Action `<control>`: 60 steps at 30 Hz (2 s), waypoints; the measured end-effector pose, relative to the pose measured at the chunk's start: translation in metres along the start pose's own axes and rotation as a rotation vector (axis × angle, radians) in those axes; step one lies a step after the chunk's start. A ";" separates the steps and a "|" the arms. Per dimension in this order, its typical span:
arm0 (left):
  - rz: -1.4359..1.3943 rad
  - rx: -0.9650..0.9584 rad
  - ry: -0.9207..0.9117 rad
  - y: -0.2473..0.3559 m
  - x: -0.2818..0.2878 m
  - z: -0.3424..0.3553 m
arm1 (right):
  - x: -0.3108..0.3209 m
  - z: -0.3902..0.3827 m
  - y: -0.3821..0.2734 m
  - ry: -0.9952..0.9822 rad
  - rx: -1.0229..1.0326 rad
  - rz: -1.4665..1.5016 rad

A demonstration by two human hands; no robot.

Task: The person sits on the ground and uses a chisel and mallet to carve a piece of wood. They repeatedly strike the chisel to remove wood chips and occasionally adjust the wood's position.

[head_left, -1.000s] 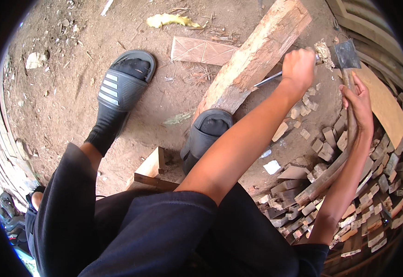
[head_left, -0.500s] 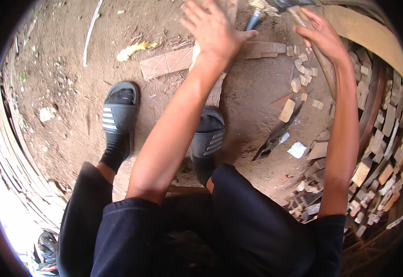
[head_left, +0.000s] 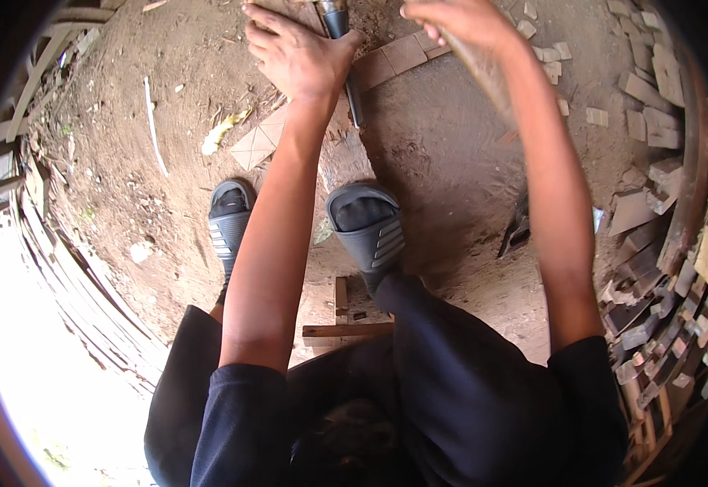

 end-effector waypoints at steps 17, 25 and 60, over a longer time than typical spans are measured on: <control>-0.834 -0.103 -0.088 0.006 0.035 -0.031 | -0.150 -0.186 0.153 0.275 -0.657 0.748; -1.070 0.316 0.004 0.007 0.042 -0.022 | -0.153 -0.186 0.142 0.101 -0.598 1.384; -0.032 0.026 -0.496 -0.026 0.058 -0.123 | -0.115 -0.357 0.202 0.396 0.244 -0.396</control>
Point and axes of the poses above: each hand's wrist, its own z-axis towards the middle knuckle, its own x-axis out of the back of the hand, y = z × x, the point moved 2 cm from there along z, towards the middle knuckle, and after that the axes turned 15 degrees about -z, right-handed, at the moved point
